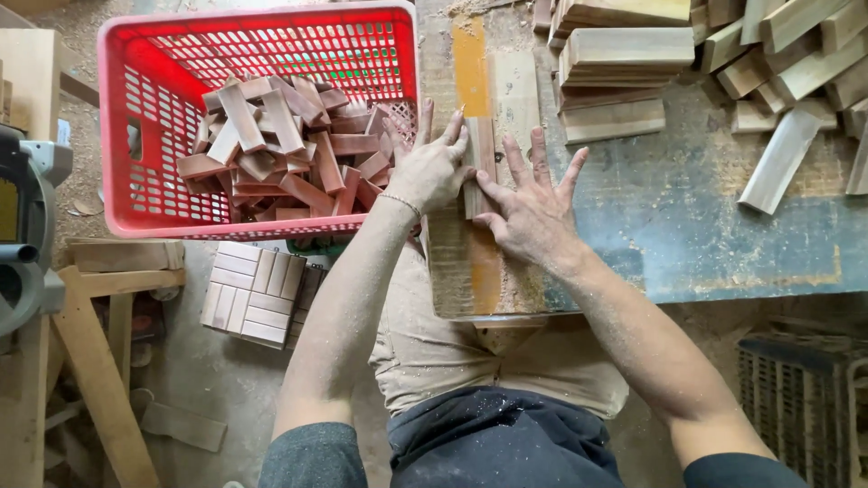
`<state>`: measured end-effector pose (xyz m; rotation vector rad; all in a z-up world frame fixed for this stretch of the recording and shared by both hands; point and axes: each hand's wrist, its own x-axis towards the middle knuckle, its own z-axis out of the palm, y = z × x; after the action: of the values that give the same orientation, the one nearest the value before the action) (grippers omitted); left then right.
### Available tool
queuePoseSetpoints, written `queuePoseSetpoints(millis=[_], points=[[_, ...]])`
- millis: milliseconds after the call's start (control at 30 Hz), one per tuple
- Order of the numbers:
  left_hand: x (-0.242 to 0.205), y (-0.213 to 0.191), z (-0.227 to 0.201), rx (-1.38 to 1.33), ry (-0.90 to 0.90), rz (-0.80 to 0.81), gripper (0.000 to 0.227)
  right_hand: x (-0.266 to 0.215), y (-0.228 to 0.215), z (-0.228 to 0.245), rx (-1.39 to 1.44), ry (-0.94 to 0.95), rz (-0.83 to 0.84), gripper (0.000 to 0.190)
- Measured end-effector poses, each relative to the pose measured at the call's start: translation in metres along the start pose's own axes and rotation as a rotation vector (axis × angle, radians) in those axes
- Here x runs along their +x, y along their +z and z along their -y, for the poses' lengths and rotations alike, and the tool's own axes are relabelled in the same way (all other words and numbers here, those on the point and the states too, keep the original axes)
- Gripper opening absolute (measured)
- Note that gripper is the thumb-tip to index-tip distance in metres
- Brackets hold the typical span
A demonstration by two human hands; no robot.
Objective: The person repeatedly picks up small rectangular wooden blocks from a red basket and pushes them against a stationary router bit on a workbench to smooth the edges. The person handles the blocks by hand, turning them over to process different sides before placing them back into the basket or onto a pile of finished pieces.
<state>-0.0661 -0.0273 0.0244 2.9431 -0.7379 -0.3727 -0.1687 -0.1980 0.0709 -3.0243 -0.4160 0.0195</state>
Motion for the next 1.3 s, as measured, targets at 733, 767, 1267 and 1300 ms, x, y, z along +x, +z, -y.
queuePoseSetpoints(millis=[733, 767, 1267, 1300], points=[[0.126, -0.039, 0.014, -0.165, -0.396, -0.318, 0.049, 0.126, 0.005, -0.031, -0.043, 0.011, -0.312, 0.056], [0.13, -0.028, 0.012, -0.229, -0.432, -0.325, 0.061, 0.118, 0.003, -0.032, -0.013, 0.027, -0.339, 0.045], [-0.052, -0.128, -0.012, -1.739, -0.082, -0.214, 0.011, 0.029, -0.099, -0.044, 0.803, 0.026, -0.343, 0.061], [-0.07, -0.132, -0.015, -1.858, 0.024, -0.198, 0.016, 0.028, -0.117, -0.033, 0.9, -0.018, -0.307, 0.07]])
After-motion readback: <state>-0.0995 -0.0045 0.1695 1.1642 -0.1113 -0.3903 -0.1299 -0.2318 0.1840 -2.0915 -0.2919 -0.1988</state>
